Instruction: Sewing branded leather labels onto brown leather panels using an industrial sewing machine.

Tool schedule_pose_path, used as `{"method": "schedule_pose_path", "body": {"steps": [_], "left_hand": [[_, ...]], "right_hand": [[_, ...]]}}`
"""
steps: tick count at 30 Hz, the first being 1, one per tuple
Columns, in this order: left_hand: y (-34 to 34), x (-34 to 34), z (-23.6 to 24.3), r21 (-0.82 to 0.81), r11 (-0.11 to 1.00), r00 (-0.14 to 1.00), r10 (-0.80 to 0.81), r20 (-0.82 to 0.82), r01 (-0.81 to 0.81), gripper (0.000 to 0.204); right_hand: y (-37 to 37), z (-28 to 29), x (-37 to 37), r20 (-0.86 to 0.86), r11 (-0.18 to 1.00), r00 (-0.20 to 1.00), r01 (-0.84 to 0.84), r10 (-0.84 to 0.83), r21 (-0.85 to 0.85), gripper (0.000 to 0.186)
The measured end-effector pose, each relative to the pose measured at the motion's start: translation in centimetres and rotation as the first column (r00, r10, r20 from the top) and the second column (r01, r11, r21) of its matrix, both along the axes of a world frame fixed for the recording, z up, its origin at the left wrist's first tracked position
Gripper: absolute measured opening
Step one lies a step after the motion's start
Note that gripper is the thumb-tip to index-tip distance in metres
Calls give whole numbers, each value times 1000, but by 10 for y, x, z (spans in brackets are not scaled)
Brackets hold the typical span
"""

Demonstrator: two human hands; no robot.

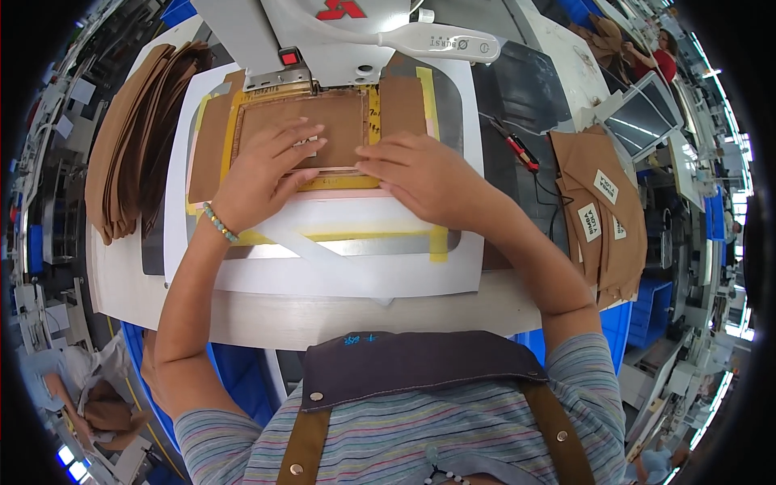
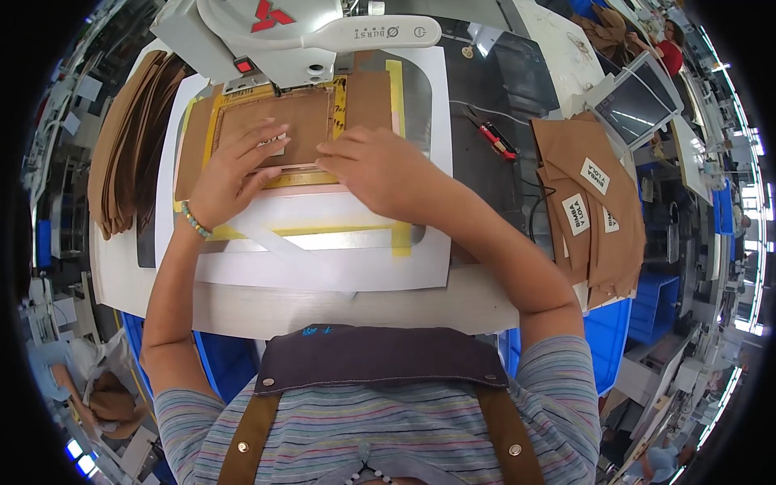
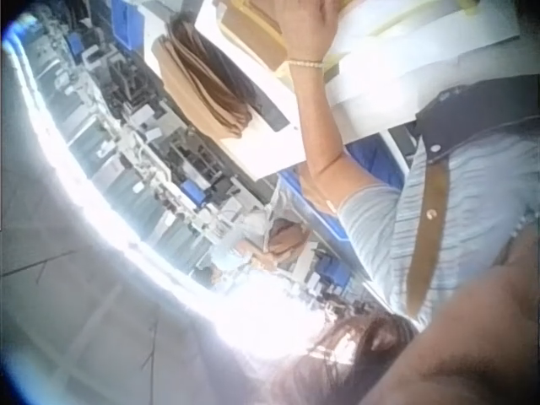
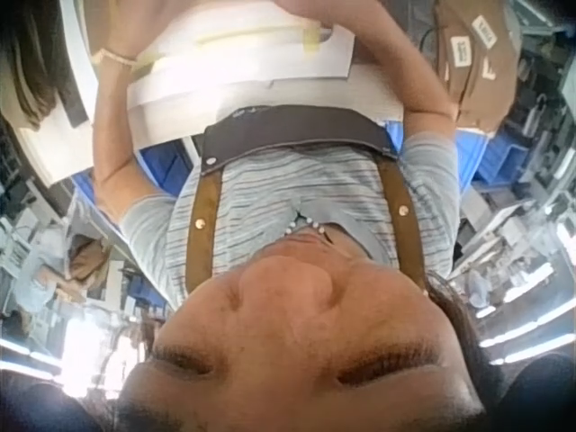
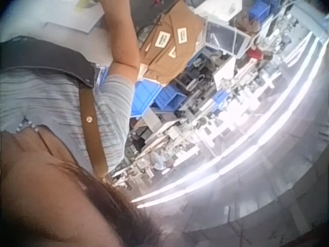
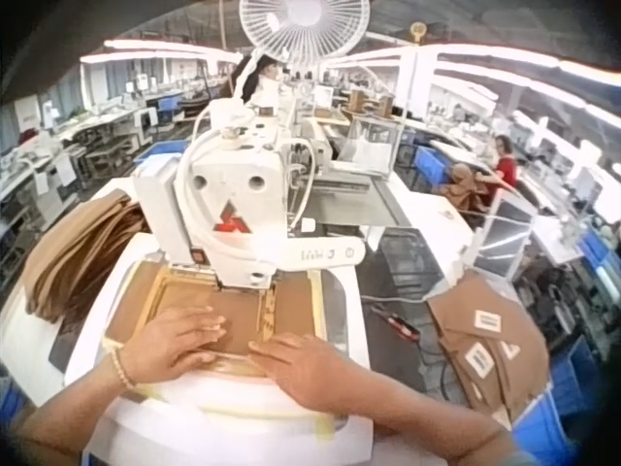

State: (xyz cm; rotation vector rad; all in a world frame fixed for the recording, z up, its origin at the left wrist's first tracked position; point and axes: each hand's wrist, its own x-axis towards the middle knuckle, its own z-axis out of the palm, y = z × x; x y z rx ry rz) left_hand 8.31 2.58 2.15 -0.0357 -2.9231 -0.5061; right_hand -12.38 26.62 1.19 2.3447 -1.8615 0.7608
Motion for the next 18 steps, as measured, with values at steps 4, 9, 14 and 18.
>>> {"method": "schedule_pose_path", "body": {"steps": [4, 9, 14, 18], "left_hand": [[15, -3, -7, 26, 991, 991, -131, 15, 131, 50], [14, -3, -17, 44, 988, 988, -152, 38, 150, 55], [10, -7, -14, 37, 984, 983, -178, 52, 176, 55], [8, -9, -16, 62, 983, 984, -173, 47, 170, 55]], "right_hand": [[-5, -12, 16, -33, 999, 999, 10, -8, 52, 38], [-9, -20, 17, -62, 999, 998, 18, -20, -28, 39], [-6, -19, 22, -89, 998, 994, 55, -57, -18, 36], [-8, -23, 22, -68, 997, 995, 66, -68, -35, 36]]}}
